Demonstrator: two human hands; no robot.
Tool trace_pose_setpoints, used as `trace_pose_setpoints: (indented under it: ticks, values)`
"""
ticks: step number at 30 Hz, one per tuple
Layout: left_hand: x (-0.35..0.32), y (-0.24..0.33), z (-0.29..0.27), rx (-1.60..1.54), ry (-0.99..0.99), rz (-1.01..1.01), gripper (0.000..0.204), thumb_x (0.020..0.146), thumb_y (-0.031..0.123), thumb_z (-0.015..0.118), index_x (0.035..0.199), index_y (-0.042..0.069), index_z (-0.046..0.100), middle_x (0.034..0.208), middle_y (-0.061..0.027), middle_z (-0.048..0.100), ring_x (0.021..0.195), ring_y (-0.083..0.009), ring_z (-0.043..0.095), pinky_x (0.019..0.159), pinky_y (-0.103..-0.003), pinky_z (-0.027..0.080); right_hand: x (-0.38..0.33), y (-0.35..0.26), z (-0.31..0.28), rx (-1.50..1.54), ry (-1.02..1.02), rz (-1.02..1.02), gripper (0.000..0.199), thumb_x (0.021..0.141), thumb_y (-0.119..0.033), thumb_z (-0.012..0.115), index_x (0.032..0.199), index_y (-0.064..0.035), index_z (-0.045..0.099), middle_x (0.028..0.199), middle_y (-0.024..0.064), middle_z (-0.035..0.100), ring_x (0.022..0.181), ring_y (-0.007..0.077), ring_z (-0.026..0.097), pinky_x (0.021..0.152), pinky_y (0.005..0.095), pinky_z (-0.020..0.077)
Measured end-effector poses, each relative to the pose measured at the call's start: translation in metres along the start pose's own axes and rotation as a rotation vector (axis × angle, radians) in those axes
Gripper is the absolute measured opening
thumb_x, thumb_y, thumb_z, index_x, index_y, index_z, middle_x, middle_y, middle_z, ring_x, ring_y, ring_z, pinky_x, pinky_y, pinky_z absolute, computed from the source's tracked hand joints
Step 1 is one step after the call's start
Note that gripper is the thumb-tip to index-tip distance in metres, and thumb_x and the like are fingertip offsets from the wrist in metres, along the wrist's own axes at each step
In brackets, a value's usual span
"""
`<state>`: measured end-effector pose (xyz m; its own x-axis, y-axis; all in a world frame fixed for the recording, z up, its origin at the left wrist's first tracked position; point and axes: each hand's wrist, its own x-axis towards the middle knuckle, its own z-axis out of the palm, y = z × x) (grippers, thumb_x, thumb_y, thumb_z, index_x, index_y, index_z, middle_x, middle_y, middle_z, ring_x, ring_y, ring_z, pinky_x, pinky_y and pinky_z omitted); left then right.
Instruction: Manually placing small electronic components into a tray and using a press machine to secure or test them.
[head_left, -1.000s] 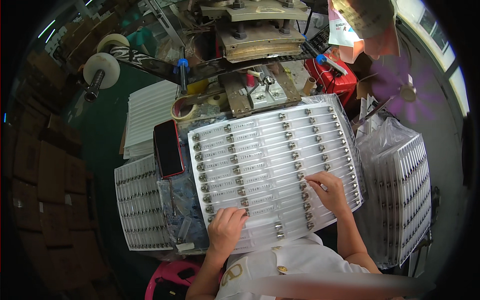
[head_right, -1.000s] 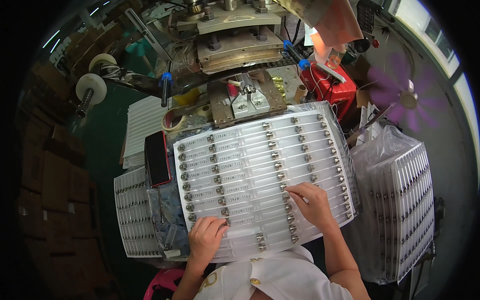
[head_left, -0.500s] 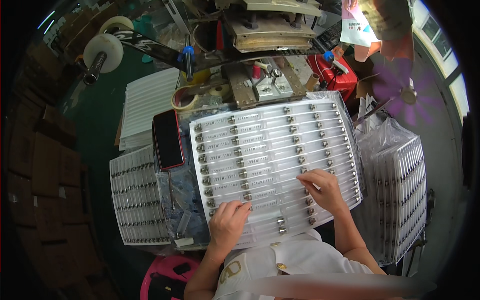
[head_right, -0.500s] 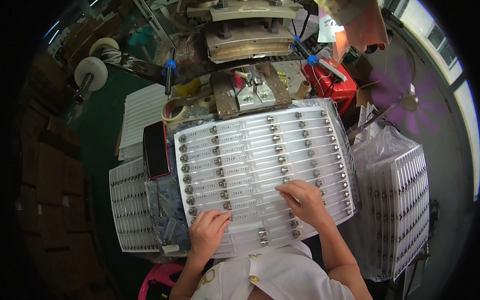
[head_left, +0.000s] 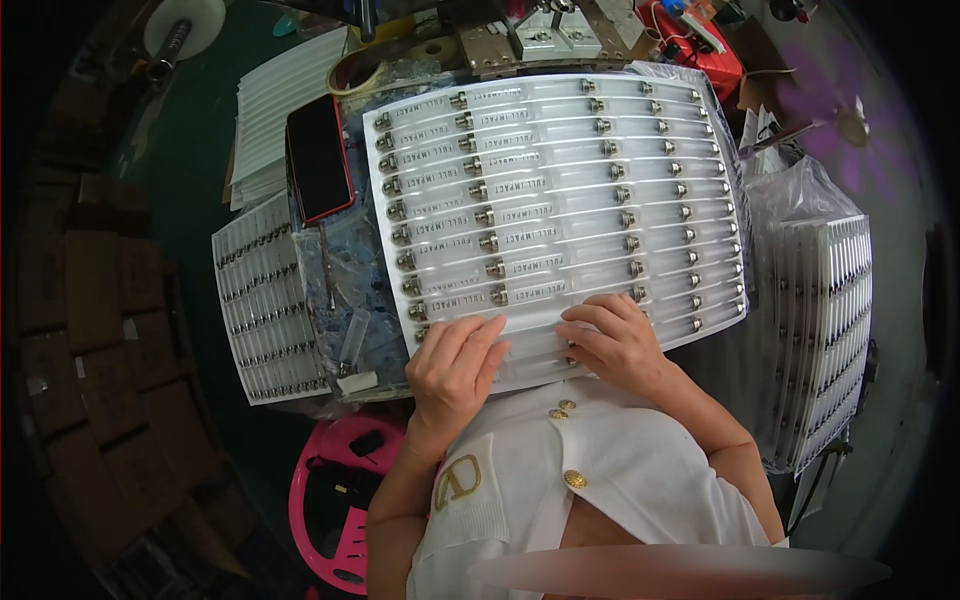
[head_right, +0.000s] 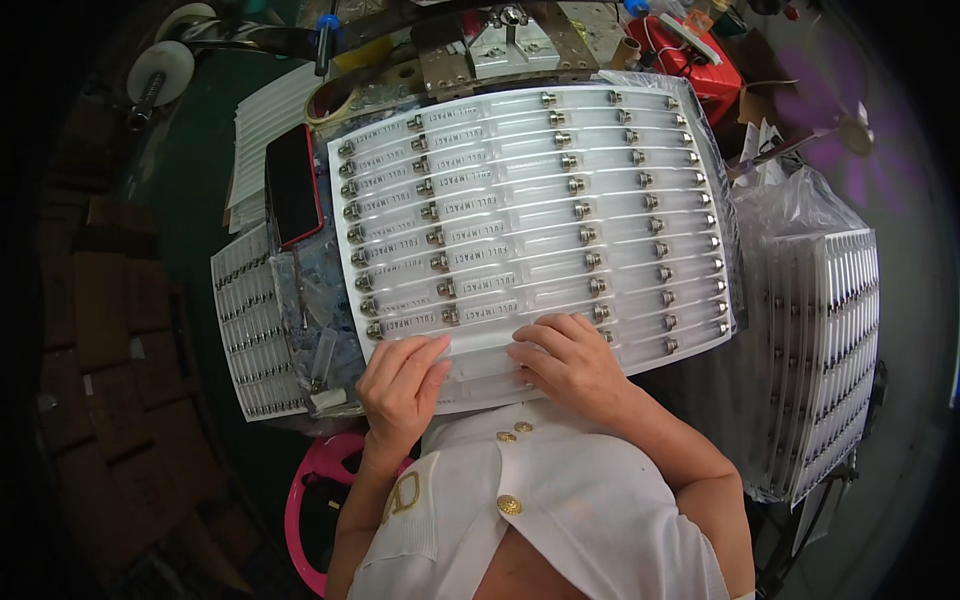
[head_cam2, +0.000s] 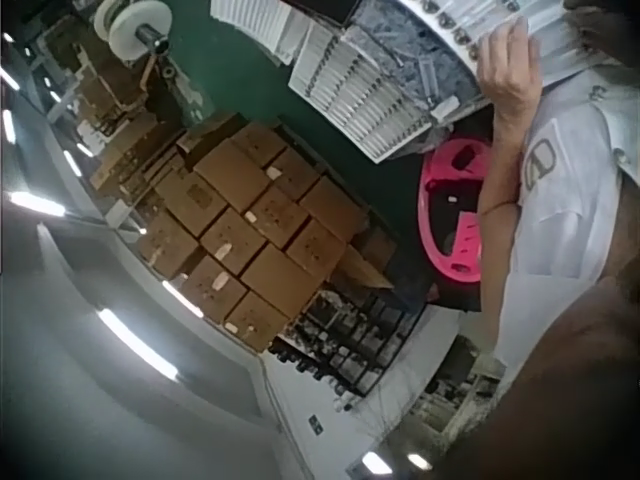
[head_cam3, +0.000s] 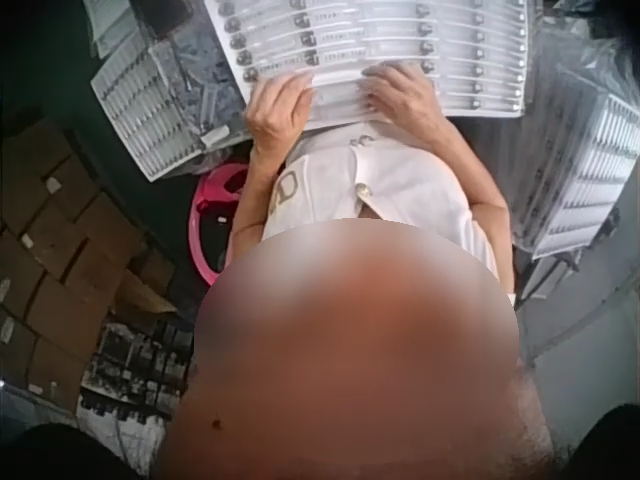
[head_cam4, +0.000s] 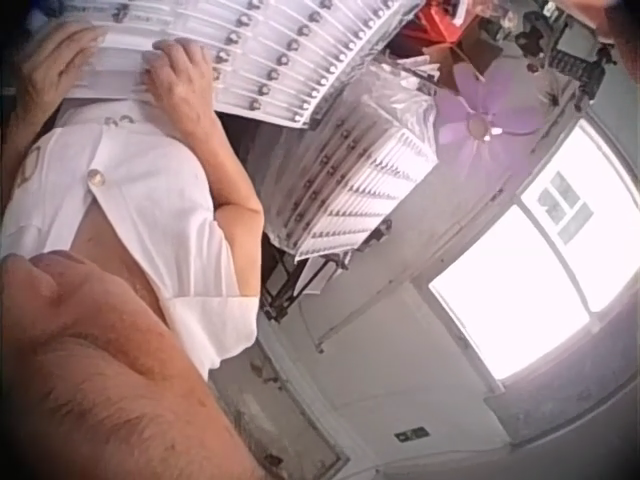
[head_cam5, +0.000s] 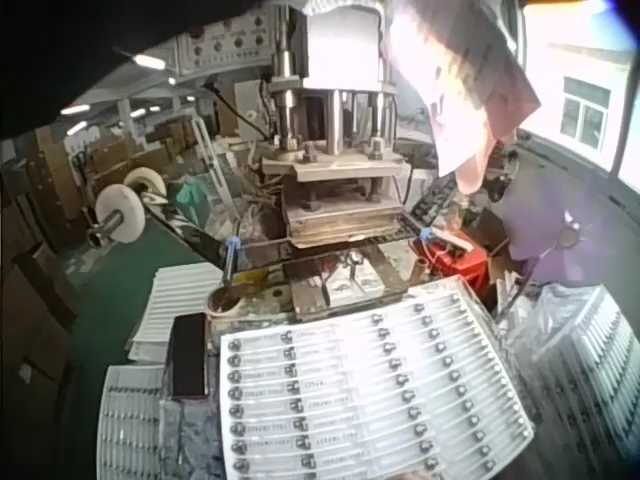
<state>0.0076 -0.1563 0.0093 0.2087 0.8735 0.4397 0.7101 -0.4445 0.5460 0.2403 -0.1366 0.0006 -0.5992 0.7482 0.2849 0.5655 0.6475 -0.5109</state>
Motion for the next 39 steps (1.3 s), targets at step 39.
trace_pose_setpoints:
  ticks: [39]
  values:
    - [0.074,0.001,0.017,-0.455,-0.220,0.020,0.021,0.077,0.014,0.074,0.097,0.011,0.073,0.073,-0.0066,0.064,0.061,-0.0186,0.061,0.055,-0.029,0.049,0.207,0.157,-0.077,-0.344,0.608,-0.059,0.031,0.076,-0.013,0.072,0.104,-0.0076,0.063,0.103,0.0081,0.063,0.087,0.0259,0.064,0.074,0.0331,0.0533]
